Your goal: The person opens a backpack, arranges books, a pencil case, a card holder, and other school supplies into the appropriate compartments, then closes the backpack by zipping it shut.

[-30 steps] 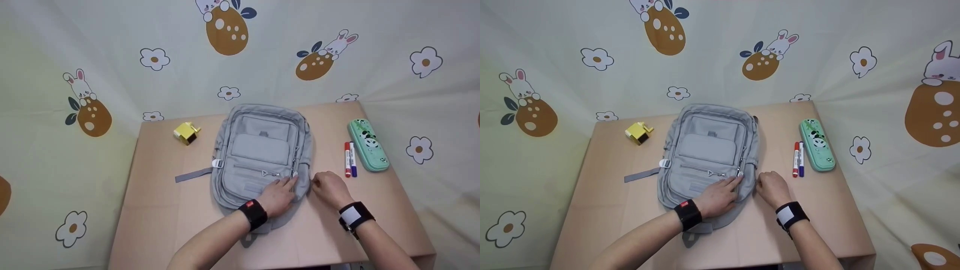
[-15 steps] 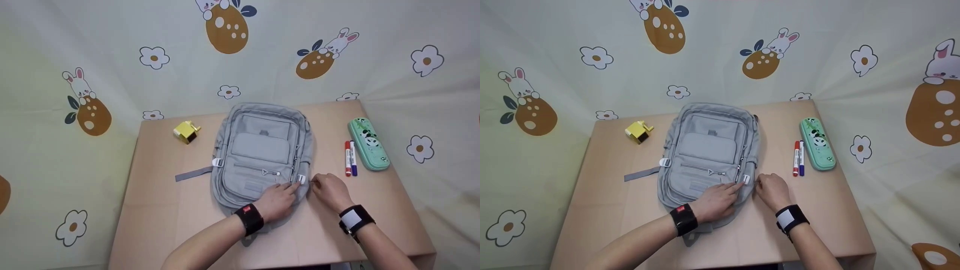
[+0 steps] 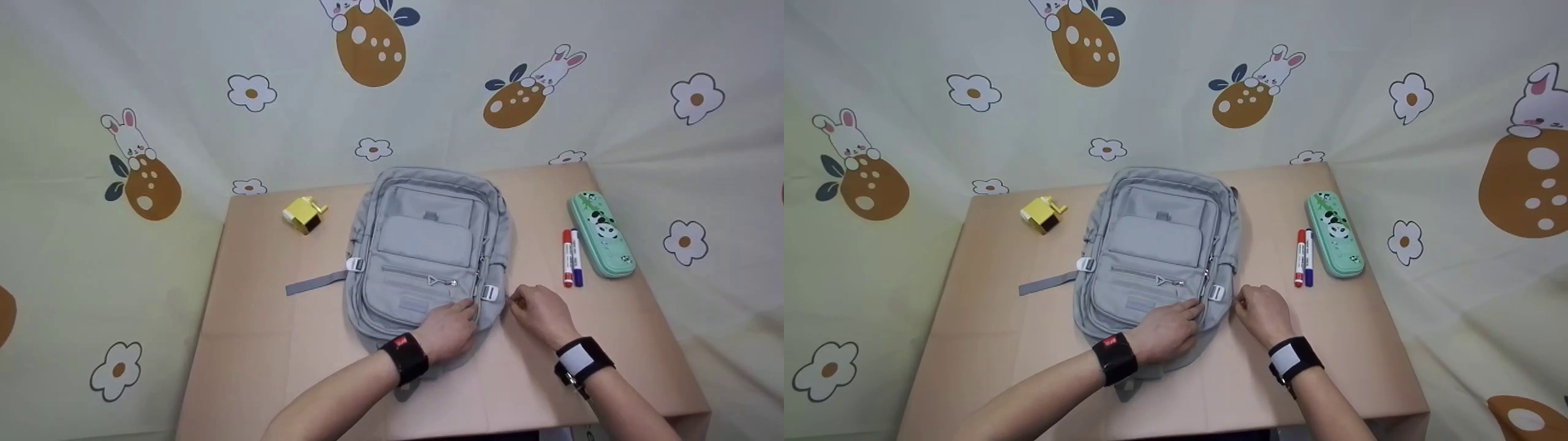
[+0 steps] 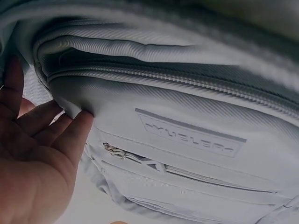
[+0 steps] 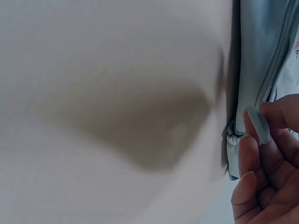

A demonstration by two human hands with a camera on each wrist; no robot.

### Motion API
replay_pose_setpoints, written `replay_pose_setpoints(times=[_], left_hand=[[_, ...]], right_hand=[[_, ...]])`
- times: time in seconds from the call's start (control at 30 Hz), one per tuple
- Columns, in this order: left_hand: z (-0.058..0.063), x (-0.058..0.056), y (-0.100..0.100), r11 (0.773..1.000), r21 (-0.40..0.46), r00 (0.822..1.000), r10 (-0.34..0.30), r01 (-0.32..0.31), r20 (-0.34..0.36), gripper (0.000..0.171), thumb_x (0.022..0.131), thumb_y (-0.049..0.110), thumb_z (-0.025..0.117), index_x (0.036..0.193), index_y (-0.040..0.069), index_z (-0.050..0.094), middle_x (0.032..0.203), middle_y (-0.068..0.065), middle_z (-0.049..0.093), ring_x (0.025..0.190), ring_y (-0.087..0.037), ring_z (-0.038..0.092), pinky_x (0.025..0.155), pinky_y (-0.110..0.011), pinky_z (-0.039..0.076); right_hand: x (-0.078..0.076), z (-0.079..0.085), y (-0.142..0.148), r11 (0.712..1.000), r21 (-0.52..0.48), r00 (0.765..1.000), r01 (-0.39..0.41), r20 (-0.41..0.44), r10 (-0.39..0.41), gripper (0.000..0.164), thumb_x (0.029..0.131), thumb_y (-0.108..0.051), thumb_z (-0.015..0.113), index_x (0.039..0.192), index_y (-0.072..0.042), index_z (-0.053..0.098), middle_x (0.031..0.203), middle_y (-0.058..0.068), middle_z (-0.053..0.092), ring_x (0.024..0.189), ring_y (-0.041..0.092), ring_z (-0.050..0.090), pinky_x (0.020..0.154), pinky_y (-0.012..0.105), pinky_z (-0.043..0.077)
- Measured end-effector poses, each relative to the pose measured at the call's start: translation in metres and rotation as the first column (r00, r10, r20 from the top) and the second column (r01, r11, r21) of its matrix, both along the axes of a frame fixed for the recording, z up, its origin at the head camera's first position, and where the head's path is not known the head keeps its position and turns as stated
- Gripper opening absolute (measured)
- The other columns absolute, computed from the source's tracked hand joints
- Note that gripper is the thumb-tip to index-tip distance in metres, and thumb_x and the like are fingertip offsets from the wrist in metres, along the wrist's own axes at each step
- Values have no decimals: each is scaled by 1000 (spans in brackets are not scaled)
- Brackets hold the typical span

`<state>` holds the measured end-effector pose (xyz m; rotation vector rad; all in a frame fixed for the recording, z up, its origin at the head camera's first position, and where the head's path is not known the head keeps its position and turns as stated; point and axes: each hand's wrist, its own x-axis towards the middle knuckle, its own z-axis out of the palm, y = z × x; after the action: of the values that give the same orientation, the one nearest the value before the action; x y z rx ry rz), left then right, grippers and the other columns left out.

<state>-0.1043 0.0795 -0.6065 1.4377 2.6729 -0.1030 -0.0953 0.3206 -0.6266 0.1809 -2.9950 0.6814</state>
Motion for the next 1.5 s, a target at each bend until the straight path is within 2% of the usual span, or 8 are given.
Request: replay_pose_setpoints(times=[0.23, 0.47, 0.57, 0.7, 0.83, 1.03, 1.33, 1.5], left_hand=[[-2, 0, -1, 999, 34, 999, -16, 17, -46, 31, 101, 27, 56, 117, 10, 76, 145, -8, 58, 139, -20, 48, 110, -29, 41], [-3, -4, -4, 1000, 24, 1000, -11, 11, -23, 33, 105, 23, 51, 126, 7, 71, 149, -9, 54, 141, -22, 46, 112, -32, 39], [-5, -8, -6, 999, 35, 1000, -19, 20, -24, 32, 105, 21, 50, 124, 7, 71, 148, -9, 55, 140, -22, 47, 112, -31, 39], [-5, -14, -8, 999, 41, 1000, -6, 6, 6, 30, 104, 20, 50, 121, 8, 72, 149, -8, 54, 141, -22, 46, 113, -31, 38], [-4, -20, -10, 999, 37, 997, 28, -30, 66, 29, 105, 21, 50, 120, 9, 72, 153, -8, 50, 144, -22, 43, 115, -32, 35], [-1, -22, -12, 997, 53, 988, 43, -51, 147, 26, 104, 24, 53, 114, 10, 72, 156, -9, 46, 146, -24, 38, 117, -34, 32], [-4, -22, -11, 996, 86, 993, 27, -37, 116, 27, 104, 23, 51, 107, 9, 75, 154, -8, 49, 145, -25, 41, 116, -33, 34], [-1, -21, -13, 996, 85, 990, 18, -30, 139, 26, 103, 24, 53, 108, 8, 74, 155, -10, 47, 146, -26, 39, 117, -34, 31]], right_hand=[[6, 3, -3, 999, 19, 999, -34, 3, 34, 5, 82, -10, 77, 86, -9, 74, 76, 1, 68, 72, 23, 63, 66, 43, 51], [9, 7, -10, 999, -8, 998, -48, 35, 48, 6, 82, -11, 78, 86, -11, 73, 75, -1, 67, 69, 20, 61, 65, 41, 51], [10, 7, -11, 999, -23, 999, -37, 31, 38, 7, 83, -11, 78, 86, -12, 73, 76, -1, 68, 69, 19, 62, 65, 41, 51], [9, 7, -12, 999, -37, 999, -31, 12, 31, 6, 83, -11, 77, 87, -12, 72, 78, -1, 69, 70, 19, 64, 65, 41, 52], [8, 8, -14, 999, -43, 999, -29, 14, 30, 6, 84, -12, 76, 89, -12, 73, 80, -1, 70, 71, 19, 64, 65, 41, 52], [10, 8, -19, 999, -34, 999, -24, 21, 25, 7, 83, -12, 78, 87, -12, 72, 78, -1, 69, 70, 19, 64, 65, 41, 52], [17, 13, -34, 996, -13, 996, -84, 36, 85, 11, 82, -13, 79, 80, -15, 68, 67, -9, 59, 59, 11, 50, 56, 33, 43], [16, 11, -34, 996, 12, 995, -94, 22, 94, 11, 83, -13, 78, 81, -14, 68, 68, -7, 60, 60, 13, 52, 58, 36, 44]])
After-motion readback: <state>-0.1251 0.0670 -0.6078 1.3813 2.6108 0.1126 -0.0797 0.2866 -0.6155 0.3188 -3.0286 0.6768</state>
